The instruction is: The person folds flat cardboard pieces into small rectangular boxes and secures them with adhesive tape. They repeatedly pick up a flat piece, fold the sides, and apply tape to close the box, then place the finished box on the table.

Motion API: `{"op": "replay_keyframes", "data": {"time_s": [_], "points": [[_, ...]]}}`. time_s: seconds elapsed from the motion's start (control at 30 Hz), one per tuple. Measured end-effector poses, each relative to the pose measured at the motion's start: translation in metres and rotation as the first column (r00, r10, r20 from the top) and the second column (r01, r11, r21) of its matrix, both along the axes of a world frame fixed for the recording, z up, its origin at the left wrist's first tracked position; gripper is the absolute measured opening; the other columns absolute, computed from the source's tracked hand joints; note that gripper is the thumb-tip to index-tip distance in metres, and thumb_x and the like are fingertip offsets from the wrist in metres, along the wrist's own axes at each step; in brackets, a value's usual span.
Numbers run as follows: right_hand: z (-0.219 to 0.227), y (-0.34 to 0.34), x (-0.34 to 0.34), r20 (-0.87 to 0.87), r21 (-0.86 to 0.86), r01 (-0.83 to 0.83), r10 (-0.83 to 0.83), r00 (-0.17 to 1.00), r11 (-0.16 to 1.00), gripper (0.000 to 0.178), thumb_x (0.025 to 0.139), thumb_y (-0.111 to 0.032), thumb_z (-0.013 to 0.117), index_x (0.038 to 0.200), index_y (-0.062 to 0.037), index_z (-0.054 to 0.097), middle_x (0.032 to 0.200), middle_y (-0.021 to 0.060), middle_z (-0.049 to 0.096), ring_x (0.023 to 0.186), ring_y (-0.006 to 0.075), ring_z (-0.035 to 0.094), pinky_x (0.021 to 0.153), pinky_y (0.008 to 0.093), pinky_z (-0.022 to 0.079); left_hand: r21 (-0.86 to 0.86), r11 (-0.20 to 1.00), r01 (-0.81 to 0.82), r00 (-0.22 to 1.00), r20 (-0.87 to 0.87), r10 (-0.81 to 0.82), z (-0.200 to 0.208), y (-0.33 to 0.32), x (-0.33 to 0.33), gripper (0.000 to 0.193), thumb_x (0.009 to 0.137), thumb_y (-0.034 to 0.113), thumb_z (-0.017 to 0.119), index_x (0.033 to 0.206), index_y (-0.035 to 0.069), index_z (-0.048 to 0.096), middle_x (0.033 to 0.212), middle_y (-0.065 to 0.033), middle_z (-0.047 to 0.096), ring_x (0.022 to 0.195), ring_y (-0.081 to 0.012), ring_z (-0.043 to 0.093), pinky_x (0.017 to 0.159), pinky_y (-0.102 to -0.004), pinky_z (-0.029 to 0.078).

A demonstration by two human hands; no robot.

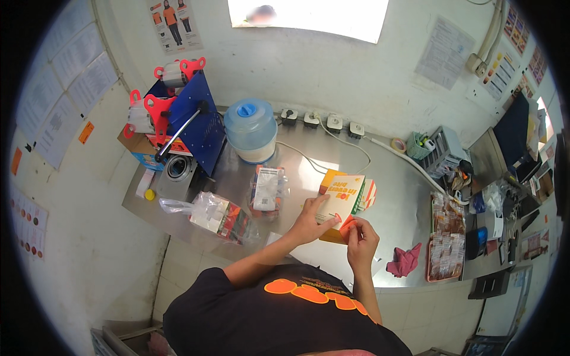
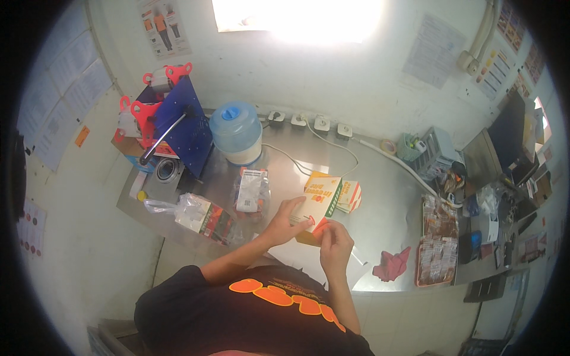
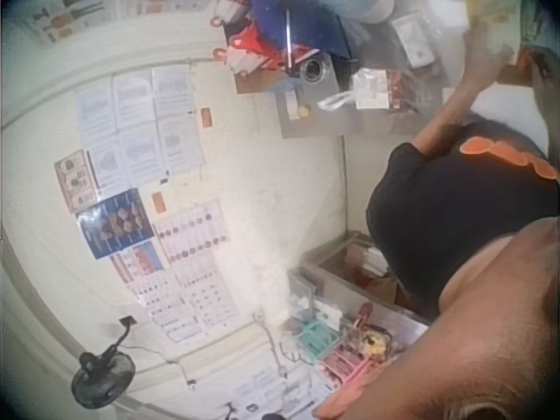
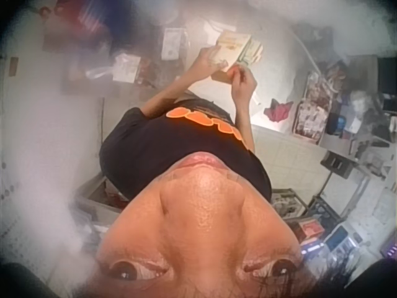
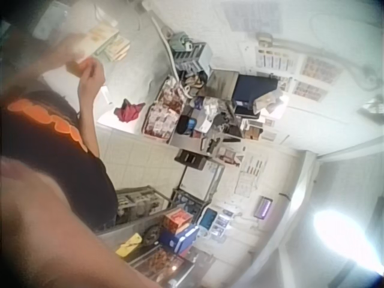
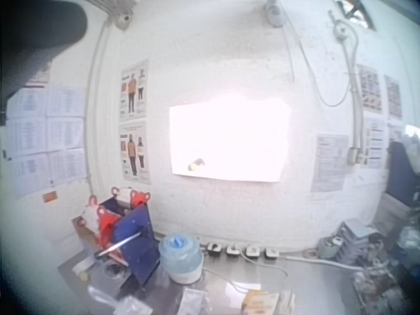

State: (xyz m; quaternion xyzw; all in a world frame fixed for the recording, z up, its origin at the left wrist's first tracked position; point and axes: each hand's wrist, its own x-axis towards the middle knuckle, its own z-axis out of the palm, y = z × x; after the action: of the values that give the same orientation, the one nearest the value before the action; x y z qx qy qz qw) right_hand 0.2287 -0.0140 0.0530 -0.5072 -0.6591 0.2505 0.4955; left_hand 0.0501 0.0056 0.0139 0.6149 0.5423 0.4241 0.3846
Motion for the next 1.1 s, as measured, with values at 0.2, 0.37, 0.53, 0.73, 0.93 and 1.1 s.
{"op": "replay_keyframes", "data": {"time_s": [0.2, 0.37, 0.53, 0.73, 0.93, 1.1], "points": [[0.004, -0.006, -0.008, -0.052, -0.06, 0.112, -0.116, 0.992, 0.992, 0.009, 0.094, 0.0, 0.058, 0.097, 0.0027, 0.066, 0.093, 0.0175, 0.073, 0.083, 0.0244, 0.072, 0.07, 0.0347, 0.055, -0.044, 0.999, -0.007, 1.0, 0.028, 0.008, 0.001, 0.0, 0.003, 0.074, 0.089, 0.035, 0.075, 0.147, 0.006, 0.041, 0.133, -0.022, 0.045, 0.129, -0.0352, 0.047, 0.108, -0.0418, 0.041], [-0.001, -0.002, -0.002, -0.111, -0.065, 0.013, -0.02, 0.994, 0.998, 0.008, 0.092, -0.001, 0.062, 0.094, 0.0051, 0.066, 0.091, 0.0151, 0.074, 0.083, 0.0193, 0.071, 0.069, 0.0323, 0.055, -0.012, 1.0, -0.025, 0.999, -0.028, 0.024, -0.008, 0.0, 0.0, 0.072, 0.089, 0.034, 0.075, 0.146, 0.005, 0.042, 0.135, -0.0229, 0.044, 0.13, -0.0355, 0.046, 0.109, -0.0422, 0.04], [-0.019, 0.005, 0.01, -0.14, -0.151, -0.105, 0.084, 0.987, 0.983, 0.007, 0.089, 0.001, 0.063, 0.091, 0.0072, 0.067, 0.093, 0.0133, 0.073, 0.08, 0.0168, 0.068, 0.072, 0.0298, 0.055, -0.083, 0.994, 0.066, 0.998, -0.003, -0.066, -0.01, -0.003, -0.005, 0.069, 0.091, 0.035, 0.072, 0.146, 0.005, 0.043, 0.138, -0.0245, 0.044, 0.132, -0.0362, 0.045, 0.11, -0.0419, 0.038], [-0.012, 0.003, -0.003, -0.21, -0.071, -0.038, 0.023, 0.978, 0.997, 0.007, 0.091, 0.0, 0.061, 0.094, 0.0063, 0.064, 0.095, 0.0132, 0.072, 0.08, 0.0174, 0.068, 0.07, 0.0303, 0.054, -0.183, 0.979, 0.091, 0.994, 0.084, -0.077, -0.012, 0.001, -0.006, 0.068, 0.092, 0.035, 0.071, 0.146, 0.006, 0.043, 0.139, -0.0245, 0.044, 0.134, -0.0359, 0.044, 0.112, -0.0412, 0.036], [-0.009, -0.002, -0.009, -0.168, -0.202, -0.011, -0.023, 0.985, 0.979, 0.005, 0.093, -0.001, 0.058, 0.093, 0.0045, 0.058, 0.099, 0.0154, 0.071, 0.086, 0.0188, 0.067, 0.069, 0.0324, 0.053, -0.069, 0.997, 0.018, 1.0, 0.013, -0.017, -0.019, -0.001, -0.001, 0.073, 0.088, 0.039, 0.074, 0.145, 0.004, 0.044, 0.134, -0.0256, 0.046, 0.13, -0.0385, 0.047, 0.11, -0.0423, 0.039], [-0.036, 0.009, 0.016, -0.315, -0.244, -0.21, 0.128, 0.941, 0.947, 0.006, 0.09, -0.004, 0.061, 0.092, 0.0026, 0.061, 0.099, 0.0141, 0.071, 0.08, 0.0171, 0.061, 0.076, 0.0314, 0.049, -0.117, 0.993, 0.013, 0.996, -0.081, -0.022, -0.003, 0.0, 0.003, 0.074, 0.088, 0.039, 0.075, 0.144, 0.003, 0.044, 0.134, -0.0258, 0.046, 0.129, -0.0393, 0.047, 0.111, -0.0425, 0.038]]}}
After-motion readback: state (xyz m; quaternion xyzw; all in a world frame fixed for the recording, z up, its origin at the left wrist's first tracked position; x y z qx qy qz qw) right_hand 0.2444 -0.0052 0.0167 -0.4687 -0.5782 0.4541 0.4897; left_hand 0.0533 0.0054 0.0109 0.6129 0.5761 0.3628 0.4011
